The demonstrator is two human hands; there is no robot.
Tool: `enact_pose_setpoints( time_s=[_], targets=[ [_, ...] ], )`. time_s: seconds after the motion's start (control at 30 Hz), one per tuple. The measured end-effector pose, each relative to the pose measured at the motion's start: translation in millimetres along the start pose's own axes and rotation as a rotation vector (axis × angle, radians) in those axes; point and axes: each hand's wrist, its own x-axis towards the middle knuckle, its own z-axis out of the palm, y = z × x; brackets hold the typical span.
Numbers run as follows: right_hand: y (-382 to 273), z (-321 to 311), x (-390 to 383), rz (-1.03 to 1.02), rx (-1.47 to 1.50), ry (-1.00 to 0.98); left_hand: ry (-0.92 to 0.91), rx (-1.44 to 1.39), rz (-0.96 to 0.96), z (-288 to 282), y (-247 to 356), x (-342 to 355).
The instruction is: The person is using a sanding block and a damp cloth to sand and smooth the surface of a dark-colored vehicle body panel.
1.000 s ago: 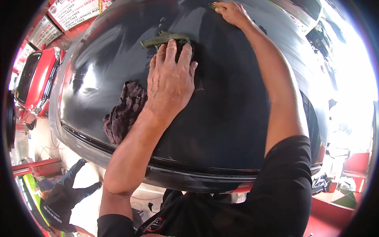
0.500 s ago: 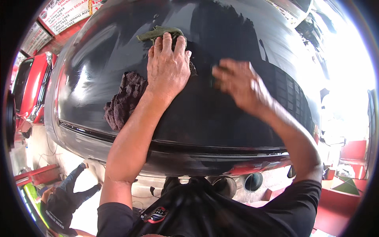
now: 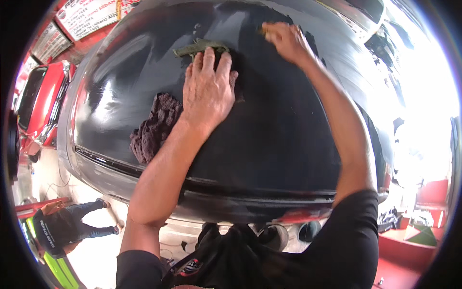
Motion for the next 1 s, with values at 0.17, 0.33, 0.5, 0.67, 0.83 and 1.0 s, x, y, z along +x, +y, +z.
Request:
enact_pose_setpoints(
  time_s=[0.17, 0.33, 0.5, 0.67, 0.83, 1.0],
  targets=[
    [-164, -116, -223, -0.108, -0.034, -0.212, 0.01, 0.071, 0.031, 6, 3, 5],
    [-115, -114, -204, -0.061, -0.156, -0.254, -0.013, 0.082, 0.03, 10, 6, 5],
    [69, -41, -35, -0.064, 0.041, -0.011, -0.018, 0.062, 0.011, -3, 8, 0],
    [152, -39, 46, 0.278, -0.338, 0.044, 0.003, -0.051, 0.057, -4, 24, 11],
    [44, -25, -33, 0.042, 0.001, 0.017, -0.016, 0.042, 0.027, -1, 5, 1],
    [-150, -122, -219, -0.13, 0.015, -0.23, -0.009, 0.075, 0.039, 9, 10, 6]
  ],
)
